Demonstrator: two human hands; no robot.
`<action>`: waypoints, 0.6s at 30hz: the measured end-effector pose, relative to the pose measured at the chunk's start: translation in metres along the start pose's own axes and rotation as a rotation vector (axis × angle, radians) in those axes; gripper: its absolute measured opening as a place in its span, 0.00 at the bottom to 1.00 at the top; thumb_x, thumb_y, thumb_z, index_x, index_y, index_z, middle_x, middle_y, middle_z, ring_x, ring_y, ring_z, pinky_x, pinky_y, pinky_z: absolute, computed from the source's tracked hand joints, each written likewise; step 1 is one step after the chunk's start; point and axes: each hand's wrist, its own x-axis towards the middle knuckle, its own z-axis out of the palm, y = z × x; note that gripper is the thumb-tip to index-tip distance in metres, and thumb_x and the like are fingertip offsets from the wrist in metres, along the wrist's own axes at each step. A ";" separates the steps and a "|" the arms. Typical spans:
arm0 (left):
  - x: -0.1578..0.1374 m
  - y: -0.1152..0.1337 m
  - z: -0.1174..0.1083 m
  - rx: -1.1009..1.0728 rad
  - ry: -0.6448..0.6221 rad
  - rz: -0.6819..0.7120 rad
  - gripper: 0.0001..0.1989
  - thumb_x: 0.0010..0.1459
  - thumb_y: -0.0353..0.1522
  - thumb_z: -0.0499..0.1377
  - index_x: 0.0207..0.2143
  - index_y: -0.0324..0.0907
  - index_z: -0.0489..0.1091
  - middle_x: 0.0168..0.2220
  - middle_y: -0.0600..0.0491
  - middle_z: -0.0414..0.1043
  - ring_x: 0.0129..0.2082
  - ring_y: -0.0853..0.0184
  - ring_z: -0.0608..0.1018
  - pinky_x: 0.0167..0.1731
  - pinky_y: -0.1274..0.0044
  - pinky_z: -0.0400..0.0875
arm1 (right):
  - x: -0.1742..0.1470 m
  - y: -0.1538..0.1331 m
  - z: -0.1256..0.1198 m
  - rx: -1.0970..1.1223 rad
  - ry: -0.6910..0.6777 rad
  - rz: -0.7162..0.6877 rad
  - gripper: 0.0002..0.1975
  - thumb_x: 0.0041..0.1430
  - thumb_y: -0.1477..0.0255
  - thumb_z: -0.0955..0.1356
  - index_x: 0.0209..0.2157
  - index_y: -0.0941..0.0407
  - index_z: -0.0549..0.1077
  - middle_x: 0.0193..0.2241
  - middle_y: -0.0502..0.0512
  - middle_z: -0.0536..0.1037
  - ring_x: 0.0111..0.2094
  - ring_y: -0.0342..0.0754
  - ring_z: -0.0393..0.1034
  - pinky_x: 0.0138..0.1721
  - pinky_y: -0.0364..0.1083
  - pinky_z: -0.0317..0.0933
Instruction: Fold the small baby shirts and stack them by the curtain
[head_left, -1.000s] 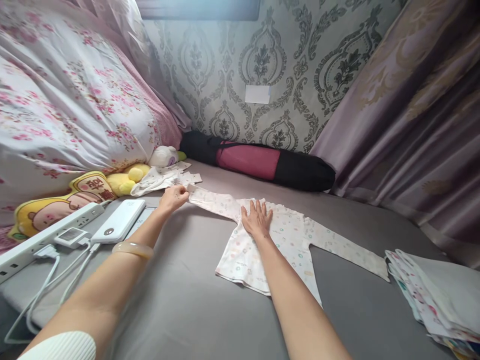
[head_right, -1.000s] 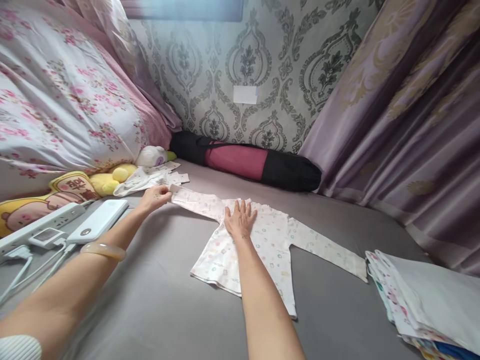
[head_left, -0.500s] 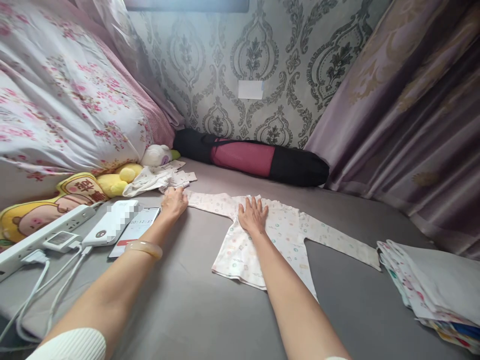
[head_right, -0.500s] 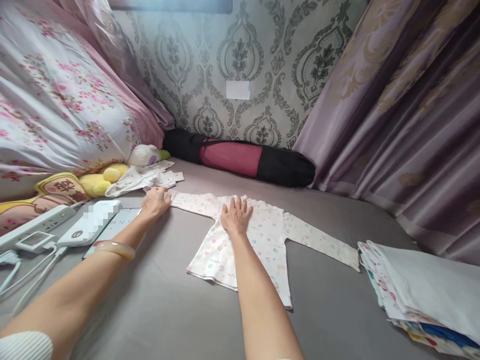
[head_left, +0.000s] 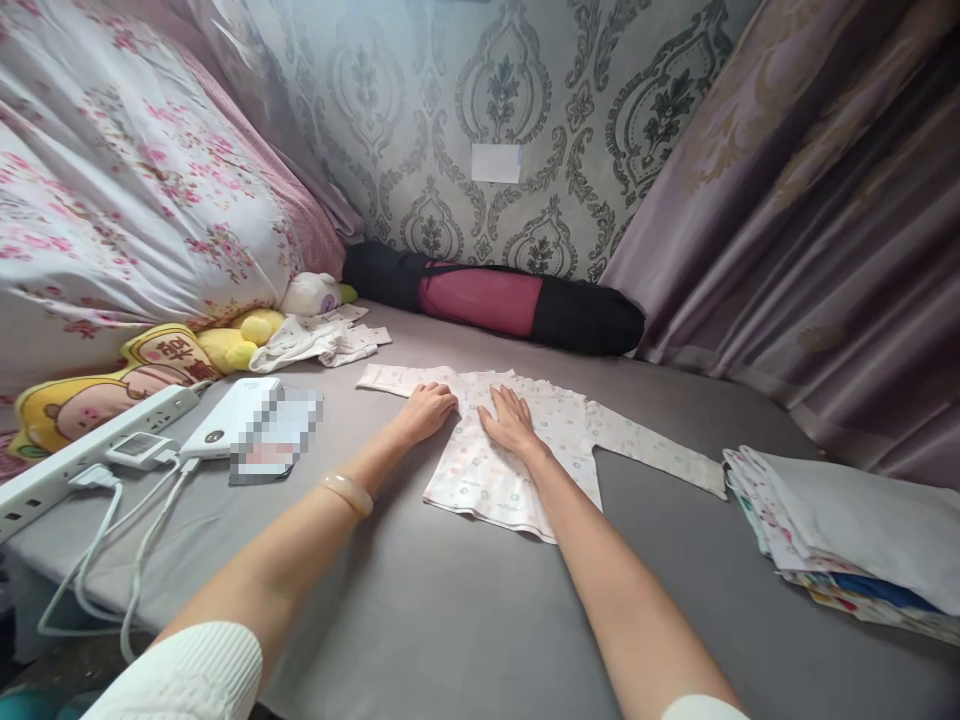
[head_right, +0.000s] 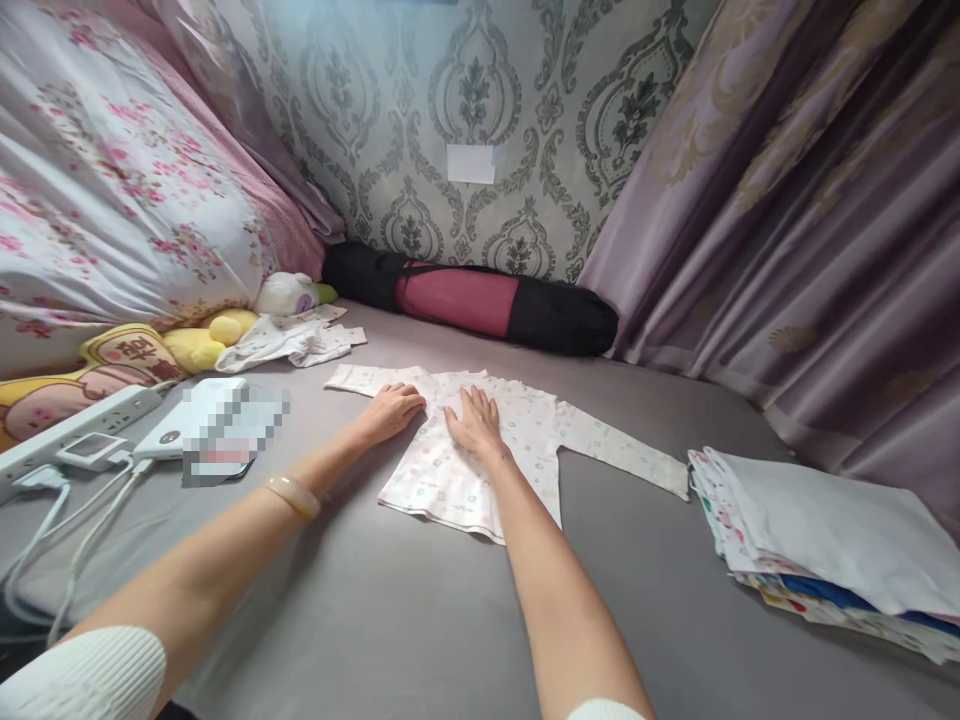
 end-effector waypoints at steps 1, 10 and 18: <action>0.001 0.001 -0.001 0.028 -0.008 -0.002 0.17 0.66 0.31 0.45 0.40 0.41 0.75 0.41 0.44 0.73 0.44 0.58 0.71 0.45 0.66 0.61 | -0.010 0.003 -0.001 -0.013 -0.012 -0.027 0.34 0.67 0.56 0.54 0.68 0.58 0.50 0.70 0.59 0.43 0.70 0.50 0.32 0.67 0.52 0.26; 0.010 0.013 -0.005 0.136 -0.066 -0.188 0.16 0.60 0.25 0.47 0.41 0.40 0.73 0.44 0.40 0.71 0.46 0.54 0.70 0.46 0.64 0.61 | -0.095 0.022 -0.013 -0.130 -0.097 -0.152 0.33 0.69 0.55 0.50 0.69 0.55 0.48 0.71 0.57 0.39 0.71 0.50 0.28 0.67 0.53 0.23; 0.016 0.072 0.007 -0.056 -0.066 0.047 0.16 0.64 0.30 0.46 0.51 0.40 0.65 0.50 0.41 0.69 0.51 0.56 0.70 0.50 0.65 0.64 | -0.151 0.022 -0.017 -0.058 -0.135 -0.239 0.32 0.70 0.55 0.49 0.69 0.56 0.49 0.71 0.60 0.39 0.71 0.52 0.27 0.67 0.57 0.20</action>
